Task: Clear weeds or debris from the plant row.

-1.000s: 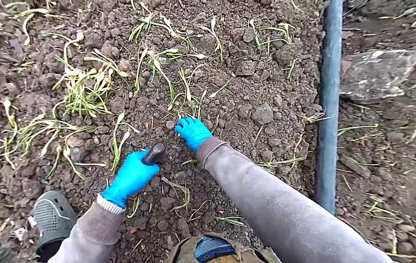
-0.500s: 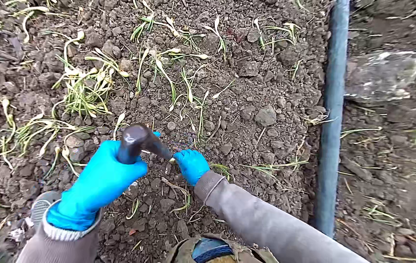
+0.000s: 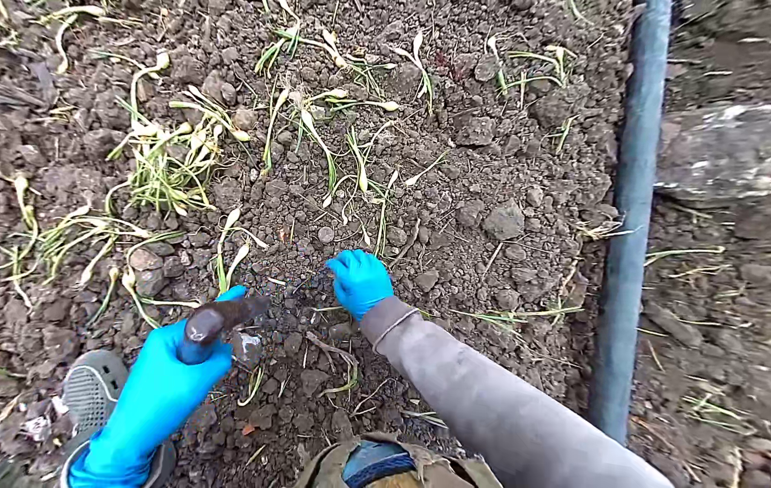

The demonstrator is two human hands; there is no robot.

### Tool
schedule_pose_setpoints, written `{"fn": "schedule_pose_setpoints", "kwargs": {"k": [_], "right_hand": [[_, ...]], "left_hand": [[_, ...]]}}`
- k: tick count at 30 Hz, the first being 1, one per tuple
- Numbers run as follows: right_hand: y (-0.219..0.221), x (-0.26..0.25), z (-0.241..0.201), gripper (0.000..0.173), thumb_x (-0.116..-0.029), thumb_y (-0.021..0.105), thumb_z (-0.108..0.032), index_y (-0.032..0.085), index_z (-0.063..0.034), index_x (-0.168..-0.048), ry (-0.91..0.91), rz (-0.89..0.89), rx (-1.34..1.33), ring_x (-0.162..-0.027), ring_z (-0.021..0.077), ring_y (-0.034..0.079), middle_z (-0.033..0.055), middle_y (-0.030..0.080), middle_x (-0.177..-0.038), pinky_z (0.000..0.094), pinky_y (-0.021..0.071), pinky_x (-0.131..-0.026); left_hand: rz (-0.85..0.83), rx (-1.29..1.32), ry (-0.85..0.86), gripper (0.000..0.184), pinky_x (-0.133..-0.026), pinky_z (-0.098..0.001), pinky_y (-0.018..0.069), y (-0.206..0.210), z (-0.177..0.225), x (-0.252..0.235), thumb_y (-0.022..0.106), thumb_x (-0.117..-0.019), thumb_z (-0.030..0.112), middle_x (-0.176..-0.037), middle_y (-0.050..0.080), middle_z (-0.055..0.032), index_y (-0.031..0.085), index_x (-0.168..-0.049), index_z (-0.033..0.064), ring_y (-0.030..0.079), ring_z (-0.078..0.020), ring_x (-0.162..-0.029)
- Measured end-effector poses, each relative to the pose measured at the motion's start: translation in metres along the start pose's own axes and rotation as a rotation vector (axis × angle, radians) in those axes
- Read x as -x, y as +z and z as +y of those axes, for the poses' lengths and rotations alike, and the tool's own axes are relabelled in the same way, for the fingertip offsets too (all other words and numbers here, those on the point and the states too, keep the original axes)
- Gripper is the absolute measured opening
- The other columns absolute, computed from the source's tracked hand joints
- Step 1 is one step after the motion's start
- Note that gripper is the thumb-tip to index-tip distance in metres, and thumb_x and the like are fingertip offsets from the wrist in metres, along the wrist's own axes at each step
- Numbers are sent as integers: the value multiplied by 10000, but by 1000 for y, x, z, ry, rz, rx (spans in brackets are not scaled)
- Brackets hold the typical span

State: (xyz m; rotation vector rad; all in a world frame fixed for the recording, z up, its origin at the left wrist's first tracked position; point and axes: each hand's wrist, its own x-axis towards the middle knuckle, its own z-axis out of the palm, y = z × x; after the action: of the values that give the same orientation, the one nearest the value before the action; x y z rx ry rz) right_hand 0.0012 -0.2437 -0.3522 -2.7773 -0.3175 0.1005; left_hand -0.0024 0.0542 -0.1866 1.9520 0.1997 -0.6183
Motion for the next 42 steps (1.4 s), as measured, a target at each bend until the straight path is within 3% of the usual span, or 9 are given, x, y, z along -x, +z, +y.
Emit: {"fn": "schedule_pose_setpoints", "kwargs": {"k": [5, 8, 12, 18, 23, 27, 31, 37, 42], "right_hand": [[-53, -45, 70, 479, -926, 606, 96, 695, -162, -1320, 71, -485, 275, -1261, 406, 579, 175, 625, -1351, 550, 469, -1035], [-51, -47, 68, 231, -985, 628, -26, 742, -66, -1181, 58, -349, 188, -1230, 405, 604, 194, 658, -1289, 547, 476, -1037], [-33, -46, 17, 249, -1020, 601, -122, 729, -102, -1234, 19, -233, 58, -1190, 363, 654, 165, 723, -1189, 507, 463, -1097], [-23, -42, -71, 353, -984, 576, -22, 707, -111, -1299, -77, -346, -170, -1107, 330, 695, 145, 727, -1169, 487, 554, -964], [14, -22, -94, 261, -1037, 531, -134, 736, -104, -1196, 9, -475, -157, -1106, 318, 674, 135, 708, -1152, 478, 543, -942], [10, -15, -88, 231, -1026, 568, -158, 743, -91, -1162, 33, -429, -127, -1119, 334, 669, 148, 703, -1169, 494, 539, -951], [-27, -44, -86, 174, -987, 622, -128, 751, -66, -1087, -132, -456, 18, -1083, 339, 658, 151, 704, -1105, 502, 506, -950], [13, -74, -124, 186, -921, 658, -118, 754, -72, -1074, -186, -788, 189, -1197, 346, 584, 142, 670, -1224, 533, 422, -1053], [18, -65, -116, 257, -946, 631, -303, 769, -120, -1062, -227, -277, -65, -1141, 324, 649, 120, 710, -1171, 490, 525, -954]], "left_hand": [[51, 408, -3, 419, -372, -225, 389, -14, -25, -11, 569, -832, 63, -495, 389, 38, 676, -1234, 109, 385, -64, -367], [187, 363, 89, 155, -362, -208, 368, -19, 32, -3, 518, -703, 21, -410, 403, 48, 541, -701, 175, 389, -57, -326], [-144, 53, 200, 284, -386, -274, 436, -35, 46, -20, 669, -801, 90, -751, 678, -37, 728, -1071, 155, 472, -114, -423], [-169, 42, -170, 132, -407, -294, 381, 8, -33, -51, 663, -822, 147, -490, 459, -19, 590, -719, 107, 434, -129, -396], [-48, 307, 33, 451, -371, -215, 395, -43, -1, -16, 664, -794, 118, -504, 431, 48, 695, -1243, 153, 393, -47, -369], [-108, 42, 77, 243, -366, -278, 402, -45, 43, -19, 692, -764, 129, -637, 609, -12, 719, -992, 207, 443, -118, -390], [-204, 2, -137, 151, -415, -323, 378, 10, -27, -61, 683, -826, 131, -513, 480, -36, 587, -715, 98, 448, -150, -415], [-52, 226, -108, 58, -378, -249, 365, -33, -13, -18, 681, -795, 154, -509, 463, 10, 646, -834, 129, 416, -91, -382], [134, 81, 86, 337, -399, -237, 431, -92, 28, 10, 677, -791, 158, -639, 598, 53, 720, -1117, 229, 458, -62, -419]]}}
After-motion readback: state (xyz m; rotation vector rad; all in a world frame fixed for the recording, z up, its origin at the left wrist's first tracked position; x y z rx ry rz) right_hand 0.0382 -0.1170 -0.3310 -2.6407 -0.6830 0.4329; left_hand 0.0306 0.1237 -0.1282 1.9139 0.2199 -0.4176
